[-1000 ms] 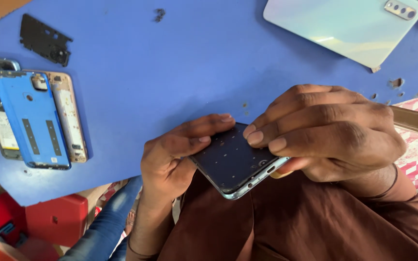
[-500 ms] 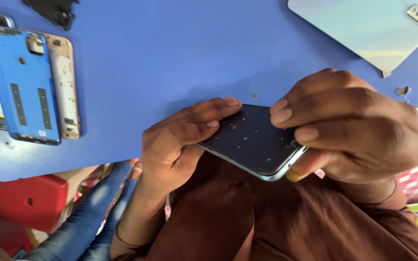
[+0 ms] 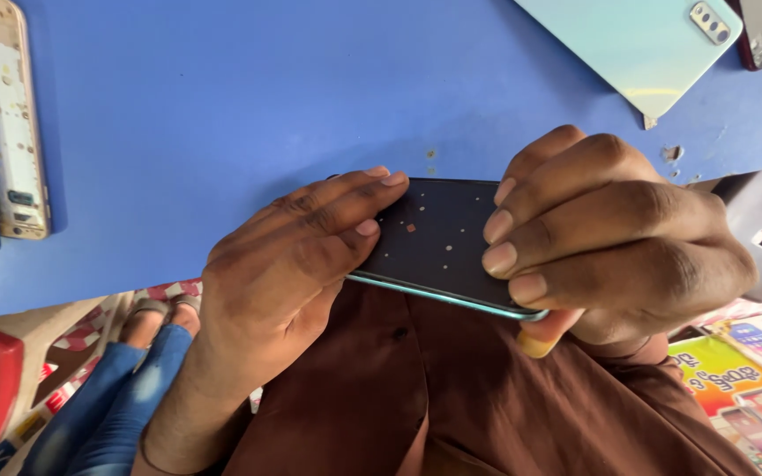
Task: The person assembles a smartphone by fitting the internal frame and battery into the chassis, then attaching the back cover. They repeatedly check the fit and alignment of the components before securing the back panel.
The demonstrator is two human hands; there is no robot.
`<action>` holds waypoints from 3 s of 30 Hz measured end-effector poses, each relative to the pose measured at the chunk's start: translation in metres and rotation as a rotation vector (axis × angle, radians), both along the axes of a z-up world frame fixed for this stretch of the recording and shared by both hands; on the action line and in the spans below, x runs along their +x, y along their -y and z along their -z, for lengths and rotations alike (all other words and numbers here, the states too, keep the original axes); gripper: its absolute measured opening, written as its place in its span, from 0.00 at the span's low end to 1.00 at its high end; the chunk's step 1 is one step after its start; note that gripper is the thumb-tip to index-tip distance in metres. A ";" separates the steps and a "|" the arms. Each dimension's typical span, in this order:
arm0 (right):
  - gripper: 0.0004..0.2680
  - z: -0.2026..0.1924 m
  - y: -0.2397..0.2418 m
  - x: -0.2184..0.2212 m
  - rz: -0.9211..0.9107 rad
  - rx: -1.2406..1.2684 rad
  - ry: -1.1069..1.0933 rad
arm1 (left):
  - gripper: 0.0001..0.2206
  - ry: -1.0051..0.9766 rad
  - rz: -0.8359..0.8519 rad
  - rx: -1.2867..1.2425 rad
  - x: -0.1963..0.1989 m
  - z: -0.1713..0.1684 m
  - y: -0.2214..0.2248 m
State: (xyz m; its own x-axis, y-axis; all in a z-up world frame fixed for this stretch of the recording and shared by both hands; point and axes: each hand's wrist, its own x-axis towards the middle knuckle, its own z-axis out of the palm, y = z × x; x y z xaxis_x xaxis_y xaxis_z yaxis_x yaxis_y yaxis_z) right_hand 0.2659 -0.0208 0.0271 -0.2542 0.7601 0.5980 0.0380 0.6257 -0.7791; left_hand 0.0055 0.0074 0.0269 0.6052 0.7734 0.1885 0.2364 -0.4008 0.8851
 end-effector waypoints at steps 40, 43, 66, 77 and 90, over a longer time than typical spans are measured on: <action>0.10 0.041 0.040 -0.027 0.526 -0.183 0.073 | 0.14 0.056 0.038 -0.018 -0.002 -0.005 -0.014; 0.10 0.046 0.043 -0.027 0.498 -0.193 0.047 | 0.14 0.167 0.047 -0.064 -0.005 0.006 -0.009; 0.12 0.049 0.023 0.014 -0.077 -0.039 0.290 | 0.12 0.460 0.131 0.017 -0.002 0.038 -0.007; 0.12 0.062 0.036 0.005 0.088 -0.127 0.231 | 0.14 0.411 0.093 -0.032 -0.002 0.034 -0.005; 0.15 0.038 0.007 0.003 -0.077 -0.242 0.324 | 0.15 0.452 0.081 -0.103 -0.002 0.034 -0.009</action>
State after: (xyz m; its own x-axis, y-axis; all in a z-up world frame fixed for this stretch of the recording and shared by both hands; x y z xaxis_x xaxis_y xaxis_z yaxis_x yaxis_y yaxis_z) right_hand 0.2689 -0.0282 -0.0107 -0.4616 0.8404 0.2841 0.2657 0.4365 -0.8596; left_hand 0.0037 0.0160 -0.0071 0.5397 0.7555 0.3714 -0.2101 -0.3064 0.9284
